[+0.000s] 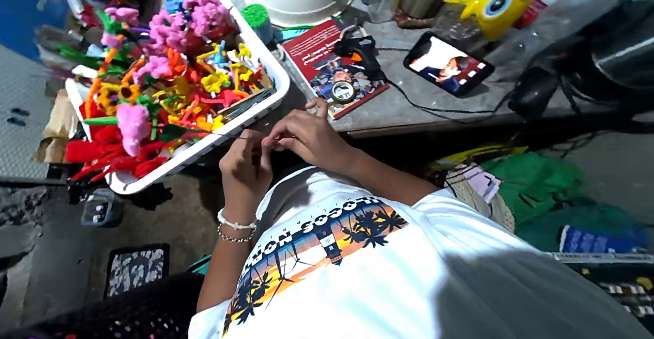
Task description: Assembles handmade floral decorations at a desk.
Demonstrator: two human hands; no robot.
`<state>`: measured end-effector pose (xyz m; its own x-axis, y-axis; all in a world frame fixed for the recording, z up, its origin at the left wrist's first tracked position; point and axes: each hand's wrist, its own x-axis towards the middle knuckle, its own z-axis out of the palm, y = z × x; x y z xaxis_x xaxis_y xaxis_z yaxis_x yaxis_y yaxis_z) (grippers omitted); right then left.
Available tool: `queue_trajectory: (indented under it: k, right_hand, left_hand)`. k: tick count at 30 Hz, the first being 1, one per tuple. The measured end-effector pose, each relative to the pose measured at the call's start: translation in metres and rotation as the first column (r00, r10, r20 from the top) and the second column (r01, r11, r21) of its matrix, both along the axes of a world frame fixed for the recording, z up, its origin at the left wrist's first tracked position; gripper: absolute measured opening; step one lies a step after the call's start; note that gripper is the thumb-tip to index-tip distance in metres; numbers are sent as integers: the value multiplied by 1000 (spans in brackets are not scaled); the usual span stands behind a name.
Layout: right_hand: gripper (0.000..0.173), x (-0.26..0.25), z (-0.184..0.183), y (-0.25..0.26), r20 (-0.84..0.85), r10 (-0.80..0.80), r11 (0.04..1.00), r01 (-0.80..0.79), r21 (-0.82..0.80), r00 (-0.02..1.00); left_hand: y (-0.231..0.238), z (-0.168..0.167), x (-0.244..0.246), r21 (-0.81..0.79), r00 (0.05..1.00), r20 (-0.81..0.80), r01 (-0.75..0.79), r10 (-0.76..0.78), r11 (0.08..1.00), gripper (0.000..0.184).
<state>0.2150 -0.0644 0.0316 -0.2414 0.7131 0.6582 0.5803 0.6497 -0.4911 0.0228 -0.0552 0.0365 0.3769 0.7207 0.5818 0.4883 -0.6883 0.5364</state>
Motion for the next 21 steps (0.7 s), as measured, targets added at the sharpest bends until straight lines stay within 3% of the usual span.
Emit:
queue_trajectory:
  k: [6,21]
  right_hand:
    - [11,8,2,-1,155,-2,1000,7,-30,988]
    - [14,12,-1,1,142,-41,998,35,47,989]
  left_hand:
    - [7,-4,-1,15,982,-181,57,-53,998,22]
    - [10,-6,-2,37,993,-90,81,-77,996,19]
